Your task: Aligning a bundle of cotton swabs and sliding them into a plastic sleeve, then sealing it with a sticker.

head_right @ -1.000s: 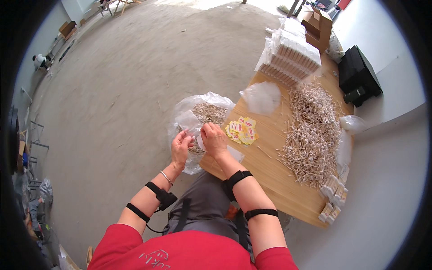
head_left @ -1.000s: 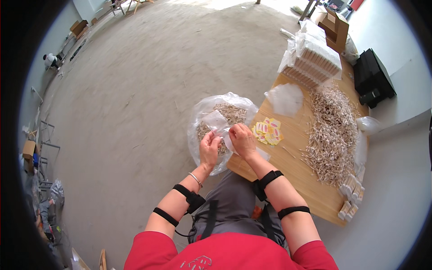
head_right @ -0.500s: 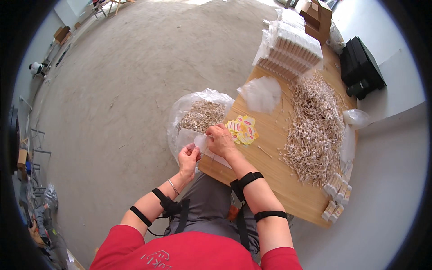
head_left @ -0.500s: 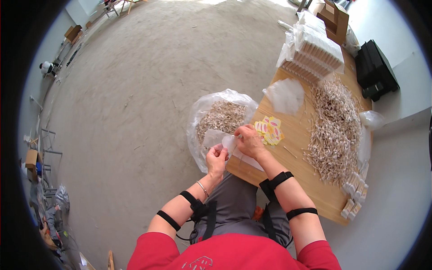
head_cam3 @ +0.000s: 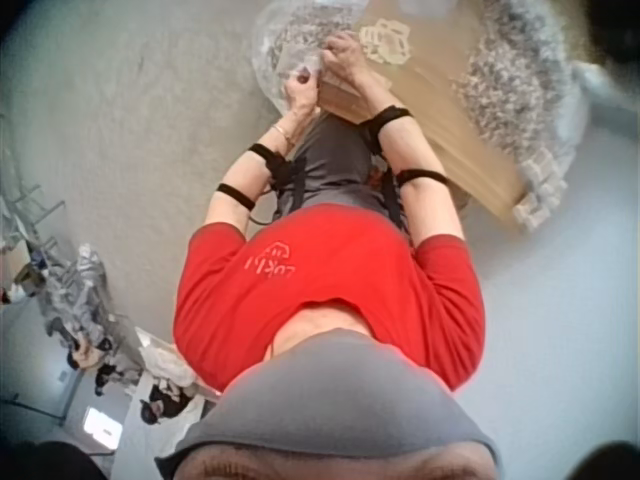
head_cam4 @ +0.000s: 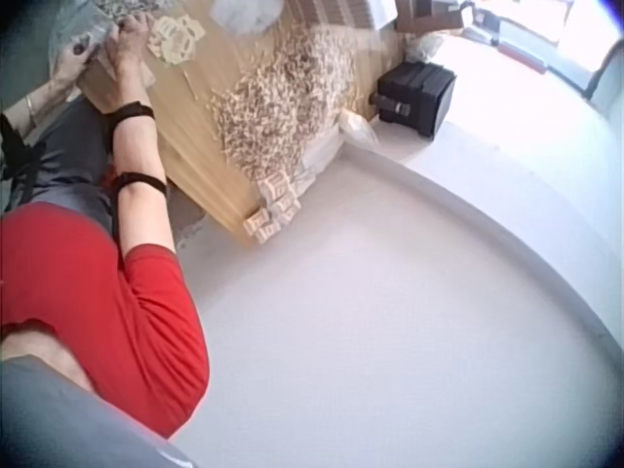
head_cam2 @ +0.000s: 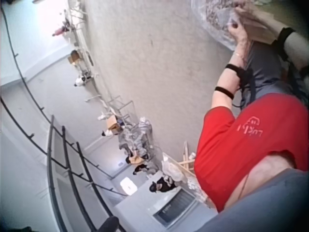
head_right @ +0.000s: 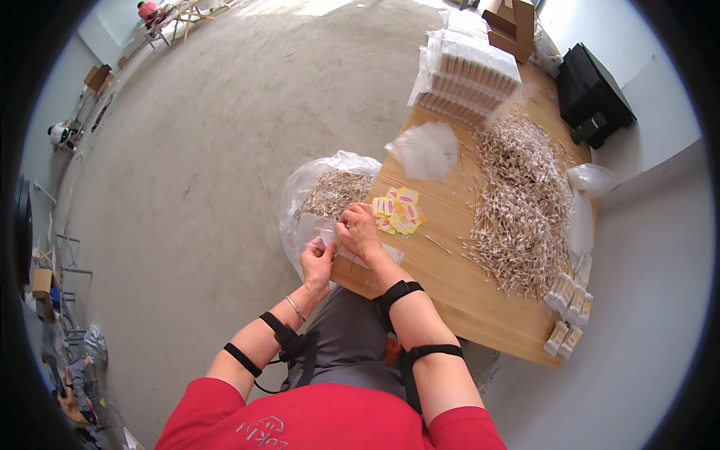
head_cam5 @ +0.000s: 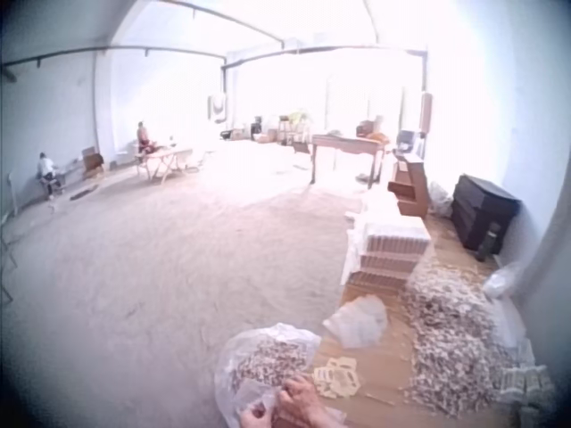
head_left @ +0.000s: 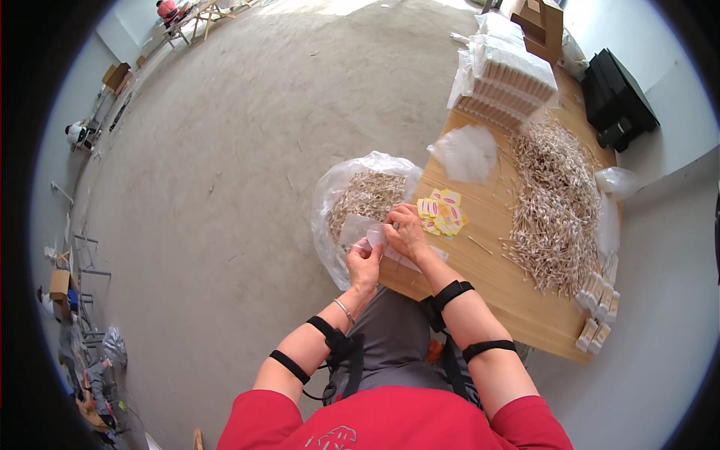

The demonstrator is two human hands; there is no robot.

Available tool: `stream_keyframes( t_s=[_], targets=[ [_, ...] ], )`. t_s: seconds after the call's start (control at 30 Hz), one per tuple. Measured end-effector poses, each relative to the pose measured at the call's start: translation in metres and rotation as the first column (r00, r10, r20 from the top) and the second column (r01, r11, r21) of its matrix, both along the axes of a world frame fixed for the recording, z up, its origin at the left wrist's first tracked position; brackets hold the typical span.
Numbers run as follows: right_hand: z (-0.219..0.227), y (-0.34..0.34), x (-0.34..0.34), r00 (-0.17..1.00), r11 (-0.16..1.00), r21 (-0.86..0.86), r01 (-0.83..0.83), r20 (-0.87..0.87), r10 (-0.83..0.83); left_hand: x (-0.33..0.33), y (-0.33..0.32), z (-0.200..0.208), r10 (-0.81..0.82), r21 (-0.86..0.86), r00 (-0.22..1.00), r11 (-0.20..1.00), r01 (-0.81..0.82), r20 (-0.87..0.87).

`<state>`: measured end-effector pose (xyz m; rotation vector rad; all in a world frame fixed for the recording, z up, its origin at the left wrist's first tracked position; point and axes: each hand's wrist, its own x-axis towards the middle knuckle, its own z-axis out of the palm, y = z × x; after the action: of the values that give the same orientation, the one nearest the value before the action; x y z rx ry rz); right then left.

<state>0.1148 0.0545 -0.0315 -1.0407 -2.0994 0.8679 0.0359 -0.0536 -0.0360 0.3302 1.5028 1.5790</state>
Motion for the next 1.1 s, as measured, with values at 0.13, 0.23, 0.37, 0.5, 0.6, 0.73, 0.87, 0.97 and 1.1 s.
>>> stream_keyframes(
  t_s=[0.13, 0.23, 0.37, 0.5, 0.6, 0.73, 0.87, 0.97, 1.1],
  targets=[
    [-0.002, 0.001, -0.001, 0.996, 0.996, -0.019, 0.084, -0.013, -0.085, 0.002, 0.002, -0.005, 0.013, 0.039, 1.000, 0.999, -0.012, -0.026],
    [-0.003, 0.001, 0.000, 0.997, 0.997, 0.000, 0.077, -0.010, -0.077, -0.002, 0.000, -0.007, 0.042, 0.046, 0.999, 0.998, -0.041, -0.018],
    [-0.008, 0.000, 0.000, 0.995, 0.993, 0.072, 0.092, -0.031, -0.090, -0.002, -0.004, -0.009, -0.014, 0.013, 0.997, 1.000, 0.015, -0.077],
    [-0.010, 0.002, 0.005, 0.992, 0.995, 0.047, 0.092, -0.093, -0.087, 0.005, -0.005, -0.007, -0.042, -0.036, 0.996, 0.999, 0.039, -0.084],
    [-0.010, 0.005, 0.008, 0.989, 0.993, 0.066, 0.095, -0.116, -0.087, 0.003, -0.002, -0.013, -0.098, -0.109, 0.986, 0.991, 0.084, -0.133],
    [-0.005, -0.005, 0.016, 0.991, 0.992, 0.106, 0.063, -0.121, -0.050, -0.005, -0.003, -0.015, 0.089, -0.119, 0.953, 0.985, -0.128, -0.289],
    [0.022, -0.020, 0.060, 0.983, 0.938, 0.295, 0.185, -0.039, -0.181, -0.011, -0.006, 0.008, 0.053, -0.050, 0.414, 0.971, -0.235, -0.909],
    [0.035, -0.027, 0.122, 0.822, 0.787, 0.395, 0.474, 0.121, -0.556, 0.010, -0.002, 0.038, -0.012, 0.019, 0.227, 0.990, 0.136, -0.974],
    [0.006, -0.034, 0.189, 0.651, 0.727, 0.345, 0.593, 0.326, -0.686, 0.058, 0.016, 0.039, -0.204, -0.026, 0.192, 0.748, 0.663, -0.960]
  ],
)
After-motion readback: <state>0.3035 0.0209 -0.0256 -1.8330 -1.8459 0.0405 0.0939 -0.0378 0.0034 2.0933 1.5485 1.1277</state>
